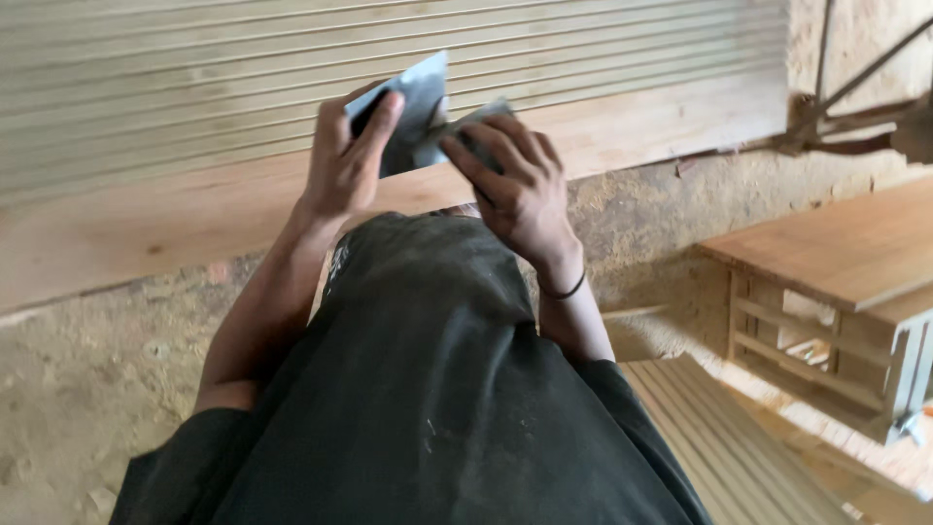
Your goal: The person sands a large wooden board using two sanding blocks held in each hand. They move the blocks back and forth along the grain of the wood to smooth the surface.
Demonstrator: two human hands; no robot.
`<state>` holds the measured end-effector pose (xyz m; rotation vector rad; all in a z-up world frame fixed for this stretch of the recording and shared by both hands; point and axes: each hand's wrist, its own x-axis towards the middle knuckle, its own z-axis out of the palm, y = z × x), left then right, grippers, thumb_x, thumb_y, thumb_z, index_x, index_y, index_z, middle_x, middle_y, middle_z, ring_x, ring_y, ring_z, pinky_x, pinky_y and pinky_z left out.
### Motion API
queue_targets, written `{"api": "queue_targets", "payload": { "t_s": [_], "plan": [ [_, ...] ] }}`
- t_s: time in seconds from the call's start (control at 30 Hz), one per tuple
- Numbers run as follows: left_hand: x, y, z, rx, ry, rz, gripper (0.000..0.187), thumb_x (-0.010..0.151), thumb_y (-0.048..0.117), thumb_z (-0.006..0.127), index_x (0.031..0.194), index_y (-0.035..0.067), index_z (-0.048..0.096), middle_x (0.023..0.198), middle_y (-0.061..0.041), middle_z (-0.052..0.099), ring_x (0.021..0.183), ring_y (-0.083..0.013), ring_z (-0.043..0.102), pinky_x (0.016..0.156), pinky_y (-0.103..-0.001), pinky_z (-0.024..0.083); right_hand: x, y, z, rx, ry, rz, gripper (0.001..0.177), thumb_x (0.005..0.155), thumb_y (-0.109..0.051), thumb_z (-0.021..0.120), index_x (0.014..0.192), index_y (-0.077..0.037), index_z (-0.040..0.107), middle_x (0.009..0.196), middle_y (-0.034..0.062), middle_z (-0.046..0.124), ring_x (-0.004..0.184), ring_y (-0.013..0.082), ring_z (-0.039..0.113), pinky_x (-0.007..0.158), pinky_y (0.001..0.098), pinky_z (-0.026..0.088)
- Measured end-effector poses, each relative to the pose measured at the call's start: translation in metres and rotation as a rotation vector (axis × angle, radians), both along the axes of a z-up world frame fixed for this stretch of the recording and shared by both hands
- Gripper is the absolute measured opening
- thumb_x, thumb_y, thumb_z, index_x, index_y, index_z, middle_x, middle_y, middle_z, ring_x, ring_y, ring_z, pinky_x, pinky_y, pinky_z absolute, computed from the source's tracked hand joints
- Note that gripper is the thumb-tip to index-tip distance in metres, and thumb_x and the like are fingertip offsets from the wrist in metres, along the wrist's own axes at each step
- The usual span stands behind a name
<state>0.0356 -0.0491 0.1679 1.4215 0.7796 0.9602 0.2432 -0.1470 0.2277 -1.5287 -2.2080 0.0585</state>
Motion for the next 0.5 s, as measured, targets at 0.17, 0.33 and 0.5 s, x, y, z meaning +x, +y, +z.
{"api": "queue_targets", "payload": {
  "t_s": [0.17, 0.33, 0.5],
  "plan": [
    [0.017, -0.013, -0.009, -0.011, 0.067, -0.004, 0.034, 0.115, 0.024, 0.053, 0.093, -0.001, 0.061, 0.072, 0.005, 0.046, 0.069, -0.0065, 0.037, 0.059, -0.031, 0.029, 0.02, -0.017, -0.001, -0.092, 0.124, 0.012, 0.048, 0.083, -0.009, 0.074, 0.131, -0.015, 0.073, 0.129, 0.0059, 0.067, 0.127, 0.0285, 0.061, 0.097, 0.0431, 0.053],
    [0.051, -0.007, -0.042, -0.171, -0.252, 0.132, 0.035, 0.117, 0.028, 0.062, 0.09, 0.005, 0.06, 0.08, 0.003, 0.054, 0.073, -0.01, 0.05, 0.067, -0.03, 0.04, 0.057, -0.027, -0.036, -0.255, 0.281, 0.059, 0.056, 0.075, -0.004, 0.072, 0.13, -0.016, 0.074, 0.124, 0.0045, 0.068, 0.121, 0.0265, 0.063, 0.098, 0.0413, 0.056],
    [0.081, 0.009, -0.074, -0.399, -0.479, 0.31, 0.031, 0.107, 0.028, 0.071, 0.126, 0.006, 0.06, 0.122, -0.006, 0.066, 0.113, -0.0168, 0.067, 0.101, -0.036, 0.058, 0.127, -0.029, -0.116, -0.52, 1.03, 0.015, 0.045, 0.098, 0.004, 0.053, 0.139, -0.007, 0.068, 0.138, 0.0149, 0.065, 0.112, 0.0193, 0.065, 0.086, 0.0323, 0.057]
  ]
}}
